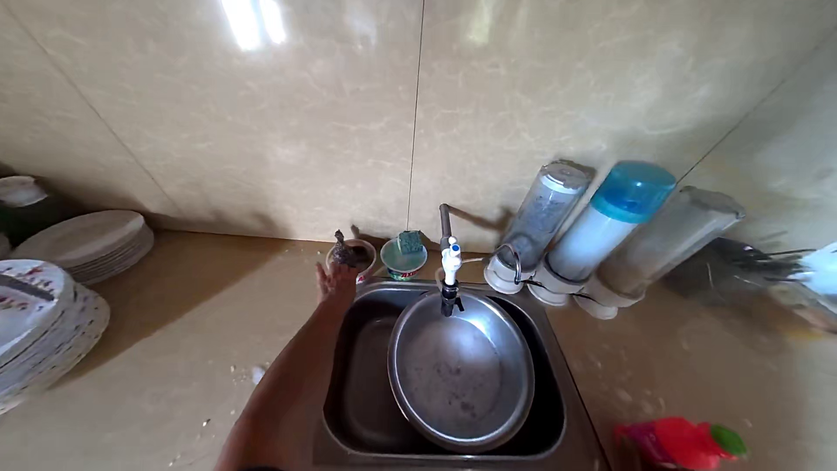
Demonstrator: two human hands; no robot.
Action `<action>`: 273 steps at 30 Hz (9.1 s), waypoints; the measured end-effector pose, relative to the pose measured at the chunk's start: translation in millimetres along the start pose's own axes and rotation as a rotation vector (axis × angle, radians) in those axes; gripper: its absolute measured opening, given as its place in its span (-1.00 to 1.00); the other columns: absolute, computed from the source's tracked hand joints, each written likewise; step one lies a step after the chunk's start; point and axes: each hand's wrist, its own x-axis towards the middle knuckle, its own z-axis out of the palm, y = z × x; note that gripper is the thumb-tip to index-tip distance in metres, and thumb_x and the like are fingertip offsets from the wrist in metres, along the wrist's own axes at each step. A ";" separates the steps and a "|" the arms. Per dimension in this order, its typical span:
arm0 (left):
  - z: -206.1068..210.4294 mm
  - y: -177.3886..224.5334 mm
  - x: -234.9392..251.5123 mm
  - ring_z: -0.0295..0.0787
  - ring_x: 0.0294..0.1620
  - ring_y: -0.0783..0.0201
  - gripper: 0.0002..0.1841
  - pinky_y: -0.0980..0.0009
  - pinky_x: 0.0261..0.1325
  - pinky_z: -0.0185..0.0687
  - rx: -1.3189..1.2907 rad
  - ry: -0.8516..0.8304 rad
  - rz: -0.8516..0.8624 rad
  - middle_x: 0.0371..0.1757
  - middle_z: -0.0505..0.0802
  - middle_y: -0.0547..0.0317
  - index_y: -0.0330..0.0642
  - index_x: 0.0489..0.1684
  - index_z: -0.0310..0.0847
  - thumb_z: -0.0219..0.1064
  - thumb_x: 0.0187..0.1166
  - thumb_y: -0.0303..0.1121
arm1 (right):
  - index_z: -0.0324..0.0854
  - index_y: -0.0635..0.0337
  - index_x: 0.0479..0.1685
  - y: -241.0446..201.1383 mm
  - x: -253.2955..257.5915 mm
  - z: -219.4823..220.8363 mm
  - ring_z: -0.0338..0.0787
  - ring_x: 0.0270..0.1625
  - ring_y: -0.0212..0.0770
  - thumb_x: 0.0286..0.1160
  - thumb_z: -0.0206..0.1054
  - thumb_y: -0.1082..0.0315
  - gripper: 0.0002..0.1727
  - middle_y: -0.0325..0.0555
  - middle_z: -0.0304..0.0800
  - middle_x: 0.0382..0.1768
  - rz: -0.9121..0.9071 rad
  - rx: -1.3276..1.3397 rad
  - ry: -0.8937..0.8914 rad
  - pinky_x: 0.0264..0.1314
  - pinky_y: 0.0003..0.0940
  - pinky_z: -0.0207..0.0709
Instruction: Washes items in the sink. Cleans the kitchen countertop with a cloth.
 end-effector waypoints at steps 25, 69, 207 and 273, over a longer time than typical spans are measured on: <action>61.4 18.1 -147.1 0.62 0.45 -0.21 -0.59 -0.06 0.56 0.41 -0.554 -0.142 0.130 0.36 0.69 -0.41 -0.44 0.35 0.55 0.34 0.66 -0.34 | 0.24 0.59 0.60 48.1 20.9 13.7 0.50 0.52 0.55 0.51 0.37 -0.05 -0.09 0.62 0.51 0.42 -0.036 -0.065 0.020 0.61 0.46 0.18; 170.2 210.6 -347.2 0.67 0.40 -0.31 -0.74 -0.11 0.51 0.48 -0.336 0.314 0.048 0.19 0.87 -0.23 -0.36 0.01 0.85 0.32 0.57 -0.39 | 0.28 0.54 0.62 131.6 29.8 -72.6 0.25 0.70 0.56 0.65 0.26 0.01 -0.21 0.59 0.27 0.63 -0.240 -0.237 -0.355 0.68 0.45 0.02; 188.3 231.9 -342.0 0.78 0.26 -0.25 -0.75 -0.14 0.37 0.60 -0.239 0.345 0.337 0.16 0.89 -0.13 -0.15 -0.04 0.92 0.32 0.63 -0.25 | 0.41 0.29 0.64 133.0 33.6 -71.4 0.19 0.76 0.47 0.72 0.08 0.09 -0.39 0.39 0.31 0.68 -0.369 -0.324 -0.426 0.64 0.53 -0.02; 145.6 133.8 -338.4 0.55 0.49 -0.36 -0.69 -0.31 0.46 0.43 -0.050 0.155 -0.288 0.40 0.73 -0.24 -0.25 0.22 0.74 0.16 0.77 -0.30 | 0.49 0.25 0.56 143.5 33.0 -71.3 0.30 0.68 0.52 0.67 0.01 0.02 -0.37 0.40 0.43 0.60 -0.439 -0.322 -0.354 0.52 0.57 0.11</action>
